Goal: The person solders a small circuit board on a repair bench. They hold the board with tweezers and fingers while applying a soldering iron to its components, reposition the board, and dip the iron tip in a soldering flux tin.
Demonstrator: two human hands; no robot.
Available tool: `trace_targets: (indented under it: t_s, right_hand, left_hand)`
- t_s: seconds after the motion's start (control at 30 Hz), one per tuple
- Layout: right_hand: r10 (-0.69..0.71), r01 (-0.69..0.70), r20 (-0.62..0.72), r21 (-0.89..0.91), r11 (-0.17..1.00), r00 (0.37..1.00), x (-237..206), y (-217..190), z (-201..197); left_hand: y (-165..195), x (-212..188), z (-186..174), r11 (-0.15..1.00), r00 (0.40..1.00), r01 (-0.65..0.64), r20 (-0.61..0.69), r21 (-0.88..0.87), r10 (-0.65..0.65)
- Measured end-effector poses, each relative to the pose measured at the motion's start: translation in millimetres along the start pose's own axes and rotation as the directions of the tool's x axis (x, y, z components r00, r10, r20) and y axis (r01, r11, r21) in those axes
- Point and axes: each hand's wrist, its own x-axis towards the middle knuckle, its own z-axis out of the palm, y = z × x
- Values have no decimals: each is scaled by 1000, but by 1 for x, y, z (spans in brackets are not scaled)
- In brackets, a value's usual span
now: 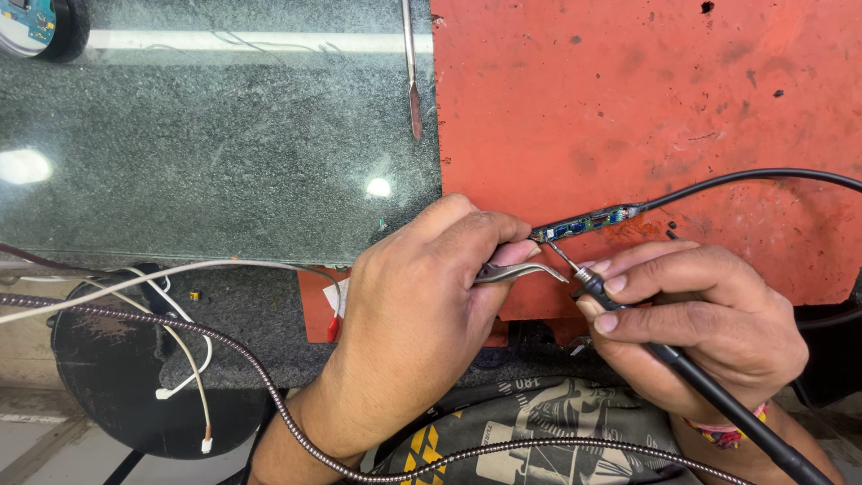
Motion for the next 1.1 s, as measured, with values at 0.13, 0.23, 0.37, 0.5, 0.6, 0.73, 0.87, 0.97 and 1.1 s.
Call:
trace_targets:
  t_s: [0.13, 0.23, 0.37, 0.5, 0.6, 0.73, 0.87, 0.97, 1.1]
  right_hand:
    - [3, -4, 14, 9, 1000, 1000, 0, -1, -1]
    - [-4, 3, 21, 24, 1000, 1000, 1, -1, 0]
    - [-8, 7, 19, 44, 999, 1000, 2, 0, 0]
    - [-3, 2, 16, 45, 999, 1000, 3, 0, 1]
    - [-8, 7, 14, 43, 999, 1000, 3, -1, 1]
    - [-12, 12, 22, 31, 999, 1000, 3, -1, 0]
    - [-12, 11, 25, 33, 999, 1000, 3, -2, 0]
    - [-4, 3, 20, 24, 1000, 1000, 2, -2, 0]
    - [-1, 0, 28, 26, 1000, 1000, 2, -2, -1]
  left_hand:
    - [0, 0, 0, 1000, 1000, -9, -2, -6, 9]
    - [0, 1, 0, 1000, 1000, 0, -1, -8, 0]
    - [0, 1, -1, 1000, 1000, -2, -5, -4, 2]
    - [0, 2, -1, 1000, 1000, -1, -2, -2, 1]
    - [1, 2, -1, 1000, 1000, -6, 1, 0, 6]
    - [1, 2, -1, 1000, 1000, -3, 4, -6, 3]
    - [2, 1, -1, 1000, 1000, -8, 1, -9, 8]
    - [2, 2, -1, 1000, 1000, -10, 3, -6, 10]
    - [2, 2, -1, 1000, 1000, -8, 7, 0, 8]
